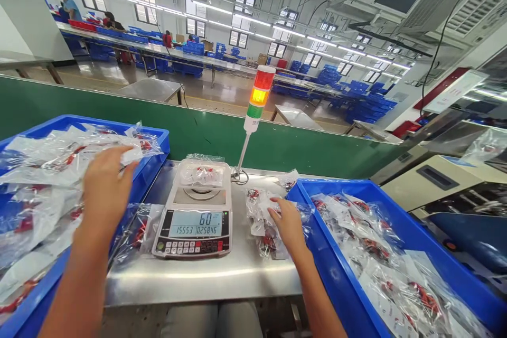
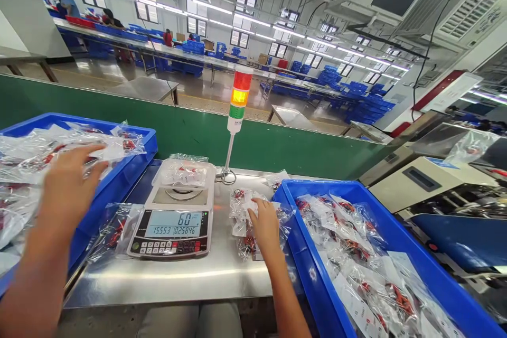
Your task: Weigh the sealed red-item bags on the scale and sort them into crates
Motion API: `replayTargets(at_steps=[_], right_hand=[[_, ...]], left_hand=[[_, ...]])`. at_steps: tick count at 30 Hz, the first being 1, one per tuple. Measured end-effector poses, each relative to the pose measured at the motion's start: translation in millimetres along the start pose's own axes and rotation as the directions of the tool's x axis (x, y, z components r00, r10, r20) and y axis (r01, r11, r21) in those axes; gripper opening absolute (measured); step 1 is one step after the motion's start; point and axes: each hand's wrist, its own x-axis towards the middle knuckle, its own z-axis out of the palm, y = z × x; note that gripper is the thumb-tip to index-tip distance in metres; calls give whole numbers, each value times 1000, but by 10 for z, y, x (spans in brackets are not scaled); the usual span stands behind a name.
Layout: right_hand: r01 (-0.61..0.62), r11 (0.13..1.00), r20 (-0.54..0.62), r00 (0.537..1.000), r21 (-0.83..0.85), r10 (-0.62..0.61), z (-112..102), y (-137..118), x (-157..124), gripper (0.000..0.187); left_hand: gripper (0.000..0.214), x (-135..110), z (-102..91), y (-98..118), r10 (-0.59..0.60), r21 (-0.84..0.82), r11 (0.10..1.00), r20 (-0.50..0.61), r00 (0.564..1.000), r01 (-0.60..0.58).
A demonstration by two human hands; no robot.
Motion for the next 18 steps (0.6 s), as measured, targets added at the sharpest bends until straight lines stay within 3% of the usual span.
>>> replayTargets(at_steps=[4, 7, 9, 11, 14, 18], right_hand=[[-124, 982, 37, 991, -146, 130, -81, 219, 361, 56], [-185, 958, 67, 977, -217, 204, -104, 350, 471, 56], [-189, 955, 85, 973, -230, 213, -121, 398, 494, 54], [-180, 958, 74, 977, -223, 201, -156, 406, 492, 48], [-146, 971, 36, 987, -191, 156, -257, 361, 452, 24], [-58, 988, -37, 998, -140, 54, -482, 209, 391, 23]], left_hand=[[35, 606, 652, 501, 213, -91, 977, 295, 931, -195], [24, 854, 1061, 613, 261, -105, 965, 410, 874, -239], [22, 928, 1231, 626, 266, -101, 963, 463, 845, -248], [25, 950, 1318, 627, 260, -92, 965, 490, 832, -247], [24, 915, 1311, 625, 246, -90, 969, 473, 846, -231], [17, 804, 1059, 638, 201, -98, 979, 393, 897, -177]])
